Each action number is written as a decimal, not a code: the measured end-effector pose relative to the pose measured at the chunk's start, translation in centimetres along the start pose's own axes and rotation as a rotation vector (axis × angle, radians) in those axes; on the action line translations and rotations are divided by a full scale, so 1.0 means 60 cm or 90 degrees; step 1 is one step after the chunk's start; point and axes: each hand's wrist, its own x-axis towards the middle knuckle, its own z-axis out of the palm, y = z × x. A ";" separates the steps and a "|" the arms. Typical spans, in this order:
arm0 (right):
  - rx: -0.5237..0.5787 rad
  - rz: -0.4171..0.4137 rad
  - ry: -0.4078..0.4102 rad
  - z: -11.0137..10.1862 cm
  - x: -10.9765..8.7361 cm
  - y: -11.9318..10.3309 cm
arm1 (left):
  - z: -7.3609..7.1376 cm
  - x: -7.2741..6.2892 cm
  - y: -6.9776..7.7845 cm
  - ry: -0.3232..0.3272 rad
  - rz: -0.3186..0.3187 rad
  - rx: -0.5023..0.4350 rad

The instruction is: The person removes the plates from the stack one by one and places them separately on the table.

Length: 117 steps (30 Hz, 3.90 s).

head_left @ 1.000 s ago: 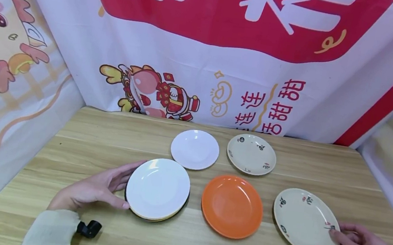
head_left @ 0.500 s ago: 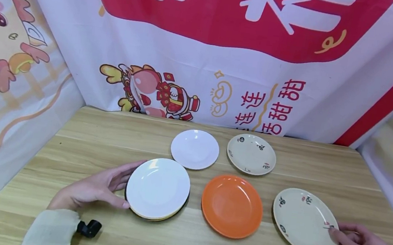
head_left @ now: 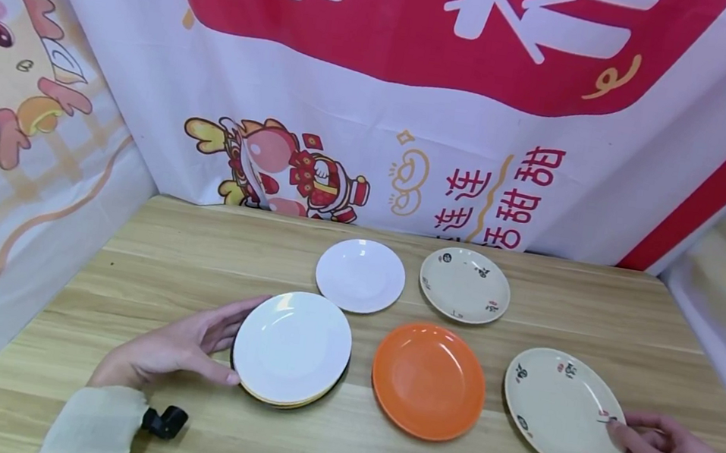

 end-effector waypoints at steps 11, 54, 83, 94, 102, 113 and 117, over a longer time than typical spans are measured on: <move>0.027 0.027 0.174 -0.009 -0.015 -0.001 | 0.001 0.001 -0.002 -0.012 0.031 0.000; 0.223 -0.257 -0.130 0.284 -0.051 -0.399 | -0.002 0.002 -0.004 -0.002 0.021 -0.001; 0.156 -0.267 -0.194 0.346 -0.052 -0.411 | 0.004 0.003 0.001 0.010 -0.004 -0.004; 0.166 -0.263 -0.188 0.350 -0.051 -0.413 | 0.002 0.002 0.000 0.000 0.015 -0.011; 0.181 -0.263 -0.183 0.354 -0.051 -0.415 | 0.001 0.003 -0.001 -0.003 0.021 -0.010; 0.184 -0.256 -0.176 0.351 -0.049 -0.414 | 0.001 0.002 -0.002 -0.004 0.022 -0.012; 0.187 -0.257 -0.177 0.351 -0.048 -0.414 | 0.001 0.002 -0.002 -0.005 0.020 -0.011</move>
